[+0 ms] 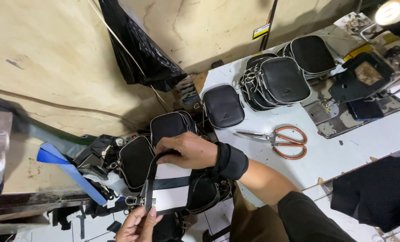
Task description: Attaching identification tags to small black pouches using metal hooks
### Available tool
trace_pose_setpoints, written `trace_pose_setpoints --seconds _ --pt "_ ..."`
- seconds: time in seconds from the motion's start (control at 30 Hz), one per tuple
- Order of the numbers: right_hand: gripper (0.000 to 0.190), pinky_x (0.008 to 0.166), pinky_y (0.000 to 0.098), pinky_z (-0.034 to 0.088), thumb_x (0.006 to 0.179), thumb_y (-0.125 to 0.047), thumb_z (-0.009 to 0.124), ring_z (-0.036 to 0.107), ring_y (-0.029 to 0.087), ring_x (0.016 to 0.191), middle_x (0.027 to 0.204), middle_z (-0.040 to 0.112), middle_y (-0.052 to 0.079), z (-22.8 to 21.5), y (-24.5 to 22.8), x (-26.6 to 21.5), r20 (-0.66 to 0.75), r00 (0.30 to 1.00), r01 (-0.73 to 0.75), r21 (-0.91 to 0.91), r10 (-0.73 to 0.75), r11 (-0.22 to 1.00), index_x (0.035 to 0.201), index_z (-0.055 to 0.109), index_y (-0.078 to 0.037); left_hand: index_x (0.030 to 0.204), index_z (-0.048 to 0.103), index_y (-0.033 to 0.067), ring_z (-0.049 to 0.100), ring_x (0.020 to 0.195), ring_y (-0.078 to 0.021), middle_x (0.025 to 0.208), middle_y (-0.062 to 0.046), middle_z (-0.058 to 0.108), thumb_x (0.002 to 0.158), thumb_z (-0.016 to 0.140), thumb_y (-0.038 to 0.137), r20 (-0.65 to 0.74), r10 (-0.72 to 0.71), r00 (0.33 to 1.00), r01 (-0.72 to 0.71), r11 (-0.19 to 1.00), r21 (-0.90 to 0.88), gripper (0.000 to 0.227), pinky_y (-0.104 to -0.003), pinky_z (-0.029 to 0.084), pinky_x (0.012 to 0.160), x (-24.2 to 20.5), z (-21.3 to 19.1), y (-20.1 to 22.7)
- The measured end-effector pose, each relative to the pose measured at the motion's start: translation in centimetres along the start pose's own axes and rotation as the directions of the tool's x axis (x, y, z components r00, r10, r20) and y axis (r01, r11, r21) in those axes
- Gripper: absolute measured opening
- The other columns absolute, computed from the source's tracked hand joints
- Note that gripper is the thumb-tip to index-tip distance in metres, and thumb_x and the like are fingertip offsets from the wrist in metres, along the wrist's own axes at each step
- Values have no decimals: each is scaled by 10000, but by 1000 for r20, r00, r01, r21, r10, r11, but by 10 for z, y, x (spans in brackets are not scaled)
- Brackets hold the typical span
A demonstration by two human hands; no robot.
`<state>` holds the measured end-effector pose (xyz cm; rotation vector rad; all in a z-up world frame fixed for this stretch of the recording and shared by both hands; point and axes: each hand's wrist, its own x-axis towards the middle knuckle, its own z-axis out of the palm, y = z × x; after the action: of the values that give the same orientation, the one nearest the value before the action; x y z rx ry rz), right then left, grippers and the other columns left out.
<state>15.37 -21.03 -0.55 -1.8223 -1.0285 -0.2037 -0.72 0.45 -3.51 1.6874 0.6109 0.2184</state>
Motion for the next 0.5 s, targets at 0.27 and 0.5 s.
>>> trace_pose_setpoints --seconds 0.27,0.5 --pt "245 710 338 566 1008 -265 662 738 259 823 1026 733 77 -23 -14 -7 -25 997 67 -52 -69 996 1133 632 -56 1014 715 -131 761 701 -358 959 -282 766 825 739 -3 8 70 998 -70 998 0 229 -408 673 729 -16 7 10" --pt "288 783 391 545 1039 -285 603 711 311 941 1105 681 112 -53 3 -27 -46 999 14 -203 -24 979 1199 633 -47 1046 697 -116 773 843 -332 1029 -275 767 850 692 -21 109 134 985 -123 987 -99 217 -455 704 661 -16 35 22"
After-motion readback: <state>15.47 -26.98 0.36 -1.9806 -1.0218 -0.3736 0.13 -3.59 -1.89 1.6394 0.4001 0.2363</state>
